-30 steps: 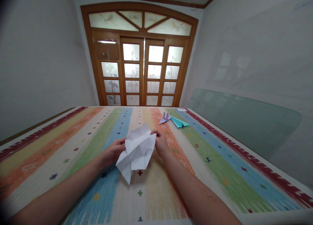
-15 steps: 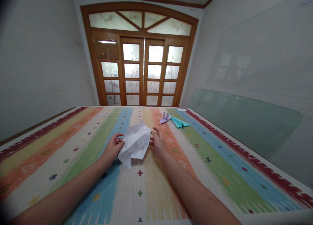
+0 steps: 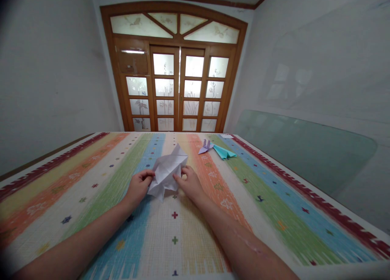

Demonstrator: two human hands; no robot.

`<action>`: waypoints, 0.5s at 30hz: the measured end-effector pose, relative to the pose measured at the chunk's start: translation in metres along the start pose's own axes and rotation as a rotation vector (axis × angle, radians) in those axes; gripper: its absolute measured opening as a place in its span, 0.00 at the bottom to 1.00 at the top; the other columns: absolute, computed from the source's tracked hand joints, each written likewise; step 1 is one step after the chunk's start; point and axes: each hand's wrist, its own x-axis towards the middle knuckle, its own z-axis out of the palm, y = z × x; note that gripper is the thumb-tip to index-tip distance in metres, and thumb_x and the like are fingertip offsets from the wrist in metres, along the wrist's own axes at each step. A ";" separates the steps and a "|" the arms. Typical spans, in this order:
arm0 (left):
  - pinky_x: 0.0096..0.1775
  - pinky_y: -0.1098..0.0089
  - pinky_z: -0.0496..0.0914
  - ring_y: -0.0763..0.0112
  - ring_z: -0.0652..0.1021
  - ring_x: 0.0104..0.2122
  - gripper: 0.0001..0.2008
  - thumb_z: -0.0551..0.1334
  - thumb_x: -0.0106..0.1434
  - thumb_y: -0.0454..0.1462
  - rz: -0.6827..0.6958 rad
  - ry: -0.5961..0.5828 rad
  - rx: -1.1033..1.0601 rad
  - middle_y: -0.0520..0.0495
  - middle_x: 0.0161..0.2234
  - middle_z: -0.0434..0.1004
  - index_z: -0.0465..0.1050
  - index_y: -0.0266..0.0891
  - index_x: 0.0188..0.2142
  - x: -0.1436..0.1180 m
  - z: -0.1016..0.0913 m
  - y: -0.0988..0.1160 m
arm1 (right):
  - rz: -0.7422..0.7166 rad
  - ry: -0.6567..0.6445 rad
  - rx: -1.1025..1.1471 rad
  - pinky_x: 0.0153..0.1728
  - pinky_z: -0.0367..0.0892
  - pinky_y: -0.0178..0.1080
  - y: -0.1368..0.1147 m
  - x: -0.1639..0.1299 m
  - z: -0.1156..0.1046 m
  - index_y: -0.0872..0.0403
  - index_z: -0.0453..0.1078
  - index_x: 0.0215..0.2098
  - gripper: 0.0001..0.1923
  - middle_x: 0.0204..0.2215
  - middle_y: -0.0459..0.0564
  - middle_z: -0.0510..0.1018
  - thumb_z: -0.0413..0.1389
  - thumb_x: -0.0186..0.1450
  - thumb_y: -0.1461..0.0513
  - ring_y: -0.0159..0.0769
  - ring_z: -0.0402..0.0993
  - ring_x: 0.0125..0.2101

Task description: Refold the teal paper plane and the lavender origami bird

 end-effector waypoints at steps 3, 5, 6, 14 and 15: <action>0.41 0.64 0.69 0.61 0.77 0.37 0.11 0.61 0.58 0.39 -0.006 -0.005 0.007 0.43 0.36 0.81 0.79 0.37 0.38 -0.001 0.000 0.003 | 0.025 -0.004 -0.001 0.33 0.70 0.37 0.002 0.000 0.002 0.51 0.76 0.38 0.09 0.40 0.52 0.75 0.58 0.62 0.58 0.43 0.71 0.42; 0.43 0.63 0.69 0.59 0.78 0.39 0.15 0.61 0.60 0.44 -0.005 0.002 0.006 0.41 0.38 0.81 0.79 0.36 0.39 -0.001 0.000 0.003 | 0.023 -0.008 0.026 0.32 0.70 0.36 0.001 0.000 0.002 0.51 0.76 0.42 0.11 0.42 0.53 0.75 0.57 0.62 0.59 0.43 0.71 0.44; 0.43 0.63 0.69 0.59 0.77 0.40 0.17 0.61 0.60 0.46 -0.005 0.008 0.005 0.40 0.39 0.81 0.79 0.35 0.39 -0.001 0.000 0.002 | 0.014 -0.013 0.043 0.31 0.70 0.36 0.000 -0.001 0.002 0.51 0.75 0.43 0.11 0.43 0.53 0.75 0.56 0.63 0.59 0.42 0.71 0.44; 0.35 0.68 0.67 0.61 0.76 0.33 0.17 0.68 0.52 0.47 -0.051 0.155 0.095 0.43 0.32 0.79 0.78 0.34 0.32 0.008 -0.008 -0.008 | -0.001 -0.086 0.216 0.36 0.70 0.37 -0.008 -0.002 -0.001 0.50 0.75 0.45 0.13 0.48 0.52 0.75 0.56 0.62 0.60 0.42 0.71 0.47; 0.33 0.69 0.67 0.62 0.76 0.32 0.16 0.68 0.53 0.46 -0.053 0.164 0.076 0.44 0.30 0.78 0.77 0.34 0.31 0.009 -0.009 -0.008 | 0.026 -0.076 0.269 0.36 0.71 0.37 -0.007 -0.001 -0.001 0.50 0.75 0.45 0.13 0.46 0.51 0.76 0.57 0.62 0.60 0.42 0.72 0.45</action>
